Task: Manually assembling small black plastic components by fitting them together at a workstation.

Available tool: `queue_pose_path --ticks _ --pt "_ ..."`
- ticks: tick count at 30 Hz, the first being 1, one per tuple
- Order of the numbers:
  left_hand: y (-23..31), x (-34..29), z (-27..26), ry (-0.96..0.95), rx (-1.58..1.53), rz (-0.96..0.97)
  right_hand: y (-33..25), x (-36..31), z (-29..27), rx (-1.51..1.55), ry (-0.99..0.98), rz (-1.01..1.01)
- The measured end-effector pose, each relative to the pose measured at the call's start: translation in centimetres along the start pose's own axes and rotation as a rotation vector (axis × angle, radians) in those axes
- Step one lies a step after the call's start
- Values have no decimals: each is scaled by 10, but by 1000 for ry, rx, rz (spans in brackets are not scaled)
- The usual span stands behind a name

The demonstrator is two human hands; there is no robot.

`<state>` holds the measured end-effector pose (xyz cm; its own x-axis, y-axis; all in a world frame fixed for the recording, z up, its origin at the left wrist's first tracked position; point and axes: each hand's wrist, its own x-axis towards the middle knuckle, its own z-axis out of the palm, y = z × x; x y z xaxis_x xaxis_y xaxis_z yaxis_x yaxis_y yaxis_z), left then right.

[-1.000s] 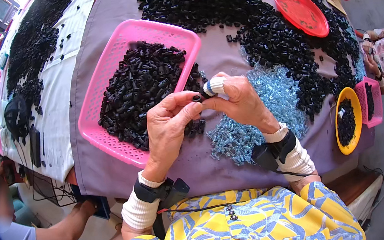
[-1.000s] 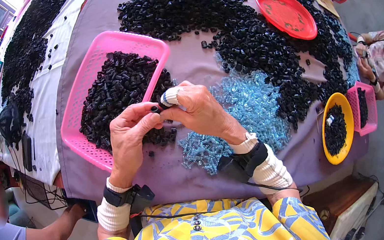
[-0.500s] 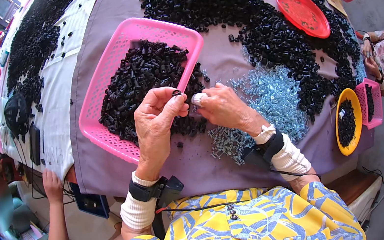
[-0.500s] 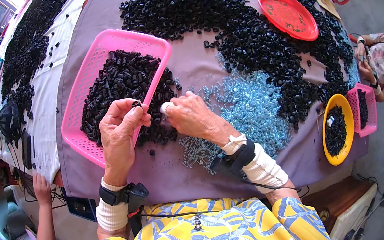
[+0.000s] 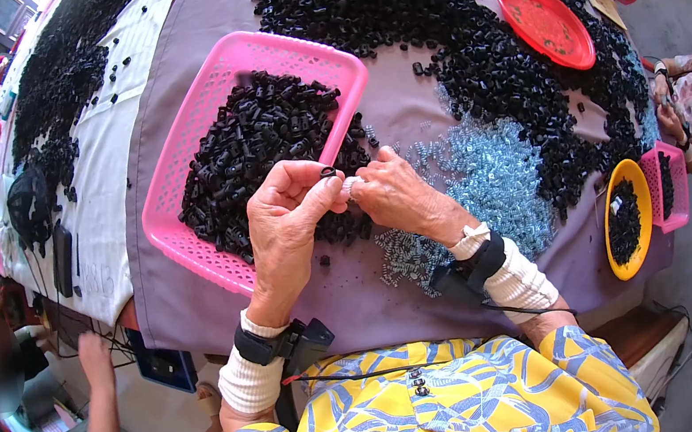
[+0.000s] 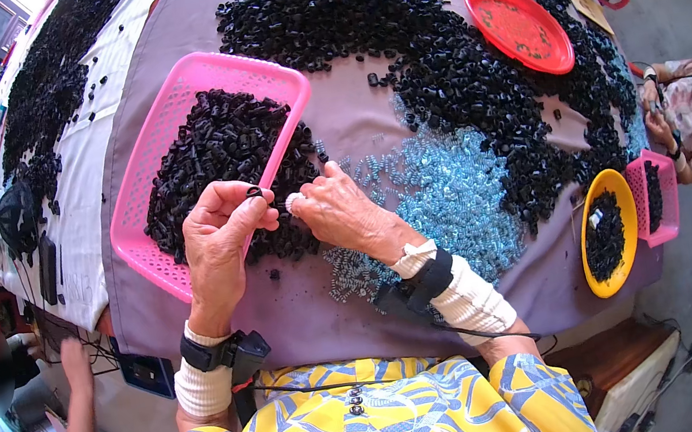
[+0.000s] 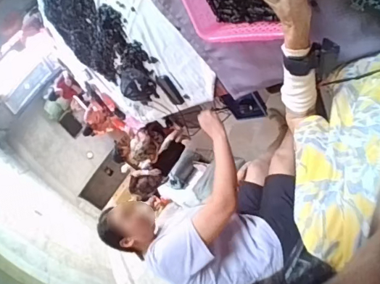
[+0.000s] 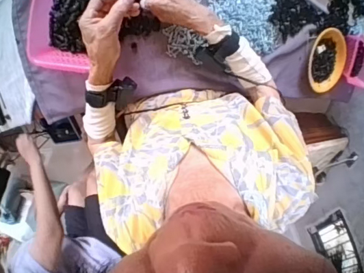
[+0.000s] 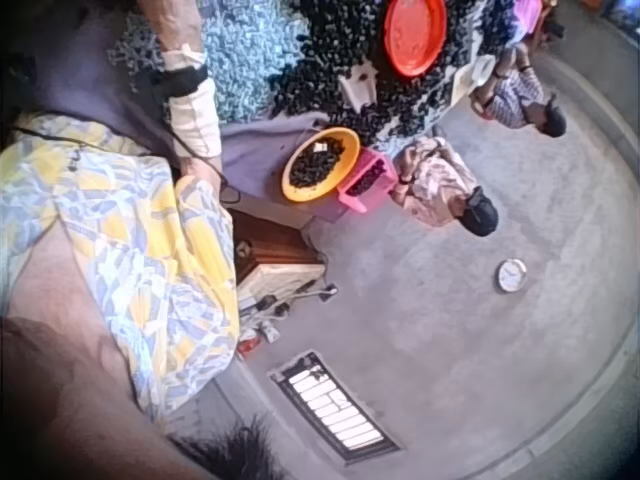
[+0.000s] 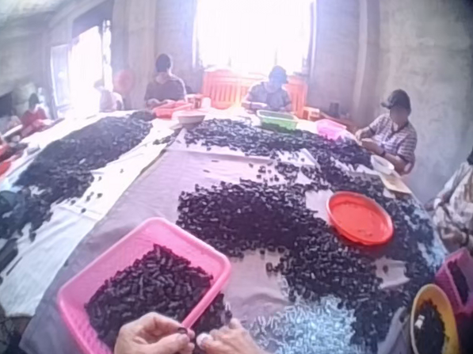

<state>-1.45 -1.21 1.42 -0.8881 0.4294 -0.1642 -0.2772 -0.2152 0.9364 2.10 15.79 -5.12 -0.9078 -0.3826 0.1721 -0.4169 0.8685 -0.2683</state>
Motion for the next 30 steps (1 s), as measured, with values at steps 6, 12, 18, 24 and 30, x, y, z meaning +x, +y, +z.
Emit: queue_pose_path --ticks 6,12,18,24,30 --pt "-2 -2 -1 8 23 -12 8 -4 -13 204 17 38" --pt "-14 -3 12 -94 -124 -183 9 -13 -64 770 108 258" --pt "-19 -1 25 -177 86 -196 25 -23 -65 732 49 176" --pt "-19 -1 26 -156 194 -177 27 -24 -64 771 21 203" --pt "-23 2 25 -120 157 -150 23 -24 -60 863 -109 290"
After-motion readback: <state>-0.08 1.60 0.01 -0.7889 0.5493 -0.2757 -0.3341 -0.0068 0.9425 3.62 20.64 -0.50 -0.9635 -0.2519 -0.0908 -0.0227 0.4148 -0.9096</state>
